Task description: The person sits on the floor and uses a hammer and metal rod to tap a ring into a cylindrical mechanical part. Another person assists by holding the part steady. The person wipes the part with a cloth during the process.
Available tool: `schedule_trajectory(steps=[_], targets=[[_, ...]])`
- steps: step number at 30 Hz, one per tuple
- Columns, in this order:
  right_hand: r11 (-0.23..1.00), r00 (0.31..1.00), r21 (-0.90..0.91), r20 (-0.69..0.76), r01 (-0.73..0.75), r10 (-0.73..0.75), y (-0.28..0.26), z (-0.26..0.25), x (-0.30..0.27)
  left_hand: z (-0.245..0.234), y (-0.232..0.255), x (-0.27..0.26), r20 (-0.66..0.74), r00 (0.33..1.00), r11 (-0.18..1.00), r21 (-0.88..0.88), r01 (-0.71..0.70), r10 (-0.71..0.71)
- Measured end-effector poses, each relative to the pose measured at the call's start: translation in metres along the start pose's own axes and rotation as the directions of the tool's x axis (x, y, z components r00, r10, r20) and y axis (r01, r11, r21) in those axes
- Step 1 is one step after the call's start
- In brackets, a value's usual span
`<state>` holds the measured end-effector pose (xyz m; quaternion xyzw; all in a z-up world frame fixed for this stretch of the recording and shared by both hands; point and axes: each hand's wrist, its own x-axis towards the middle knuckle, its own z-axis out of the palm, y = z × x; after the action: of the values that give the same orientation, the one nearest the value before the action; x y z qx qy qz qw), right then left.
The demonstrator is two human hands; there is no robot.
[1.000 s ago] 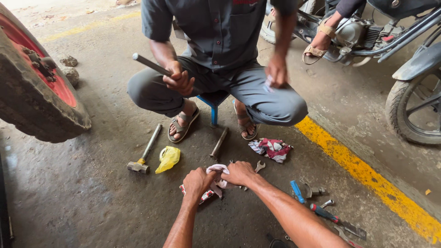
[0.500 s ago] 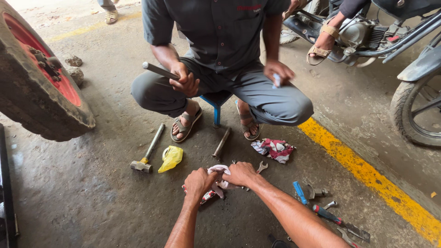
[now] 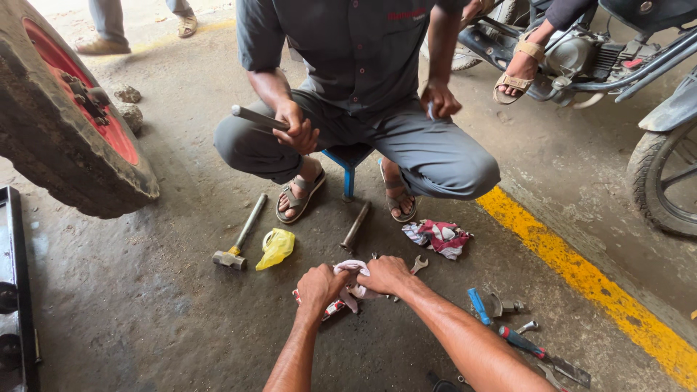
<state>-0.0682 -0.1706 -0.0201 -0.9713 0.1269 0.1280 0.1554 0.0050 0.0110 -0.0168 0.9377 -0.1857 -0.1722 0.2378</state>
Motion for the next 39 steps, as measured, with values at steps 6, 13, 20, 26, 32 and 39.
schedule_trajectory(steps=[6, 13, 20, 26, 32, 39], targets=[[1.000, 1.000, -0.008, 0.030, -0.006, 0.006, -0.002, 0.000, 0.001, 0.001, -0.002, 0.000, 0.004, 1.000, 1.000, -0.008, -0.009, 0.009], [1.000, 0.999, -0.012, 0.037, -0.004, 0.005, -0.004, -0.002, 0.001, 0.000, -0.003, 0.000, -0.026, 0.999, 1.000, 0.001, -0.022, 0.022], [1.000, 1.000, -0.010, 0.027, -0.001, 0.001, -0.002, 0.001, 0.003, 0.005, -0.007, 0.003, -0.036, 0.999, 1.000, 0.000, -0.031, 0.031], [0.999, 0.999, 0.009, 0.029, -0.031, 0.031, -0.006, -0.005, 0.001, -0.005, 0.001, -0.003, -0.029, 1.000, 1.000, -0.005, -0.003, 0.003], [0.969, 0.989, 0.210, -0.033, -0.133, 0.143, -0.013, -0.022, 0.002, -0.027, 0.013, -0.006, -0.018, 0.999, 0.989, -0.144, 0.043, -0.046], [0.947, 0.981, 0.284, -0.069, -0.153, 0.179, -0.023, -0.036, -0.002, -0.041, 0.019, -0.009, -0.045, 0.995, 0.978, -0.194, 0.078, -0.088]])
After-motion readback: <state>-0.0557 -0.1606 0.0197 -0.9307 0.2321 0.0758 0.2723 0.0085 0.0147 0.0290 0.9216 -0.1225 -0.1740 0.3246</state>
